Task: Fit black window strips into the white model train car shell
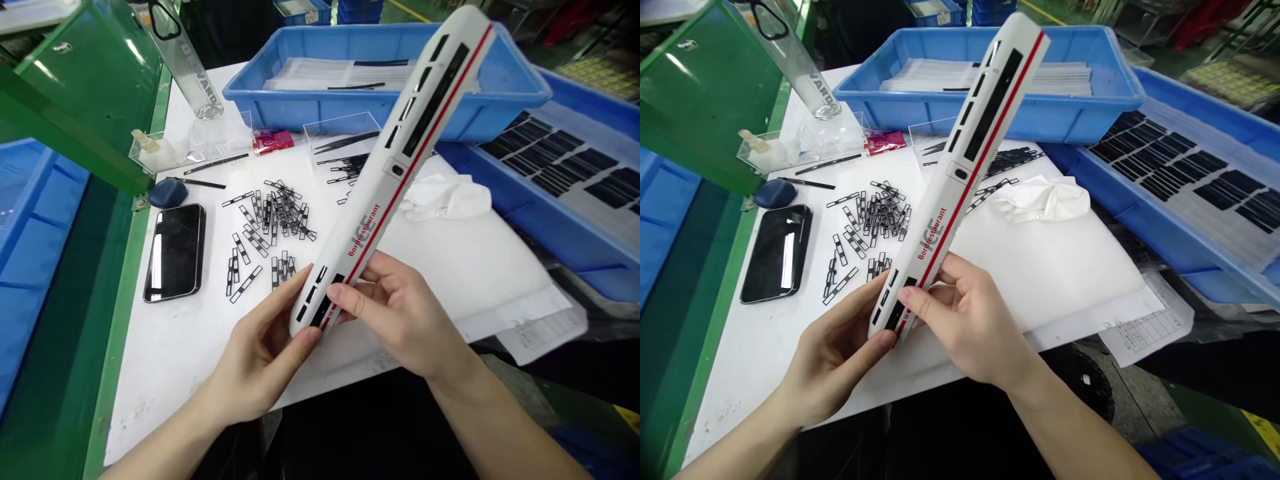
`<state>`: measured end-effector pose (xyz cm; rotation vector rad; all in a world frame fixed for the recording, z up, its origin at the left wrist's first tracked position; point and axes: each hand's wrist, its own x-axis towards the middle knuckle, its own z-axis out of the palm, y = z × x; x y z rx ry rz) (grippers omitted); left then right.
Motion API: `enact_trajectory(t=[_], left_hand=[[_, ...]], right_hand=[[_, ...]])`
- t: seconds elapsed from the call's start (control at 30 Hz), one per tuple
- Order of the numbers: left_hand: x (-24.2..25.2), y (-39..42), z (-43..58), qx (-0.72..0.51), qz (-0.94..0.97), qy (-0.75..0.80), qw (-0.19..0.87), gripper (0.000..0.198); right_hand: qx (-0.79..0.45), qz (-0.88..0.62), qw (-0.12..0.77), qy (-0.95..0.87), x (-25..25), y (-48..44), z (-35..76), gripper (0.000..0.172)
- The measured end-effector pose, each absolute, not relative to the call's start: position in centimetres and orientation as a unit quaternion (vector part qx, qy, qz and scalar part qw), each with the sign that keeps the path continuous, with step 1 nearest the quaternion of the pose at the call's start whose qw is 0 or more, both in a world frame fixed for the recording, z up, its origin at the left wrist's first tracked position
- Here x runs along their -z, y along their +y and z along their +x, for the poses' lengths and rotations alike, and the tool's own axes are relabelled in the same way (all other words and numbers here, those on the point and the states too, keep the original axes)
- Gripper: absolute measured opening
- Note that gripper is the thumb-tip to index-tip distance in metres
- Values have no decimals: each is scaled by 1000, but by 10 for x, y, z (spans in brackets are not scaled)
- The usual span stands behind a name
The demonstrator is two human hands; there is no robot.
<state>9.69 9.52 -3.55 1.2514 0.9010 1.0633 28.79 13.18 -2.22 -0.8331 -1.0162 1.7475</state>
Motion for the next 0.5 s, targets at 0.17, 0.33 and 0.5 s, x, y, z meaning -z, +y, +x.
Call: enact_trajectory(t=[0.17, 0.33, 0.5], left_hand=[[34, 99, 99, -474, 501, 370, 623, 59], [37, 98, 98, -472, 506, 353, 630, 65], [38, 99, 96, -482, 485, 349, 641, 63]], right_hand=[[-723, -341, 435, -414, 26, 133, 288, 28], [-753, -335, 398, -403, 26, 129, 287, 35], [-739, -348, 387, -427, 26, 132, 285, 32]])
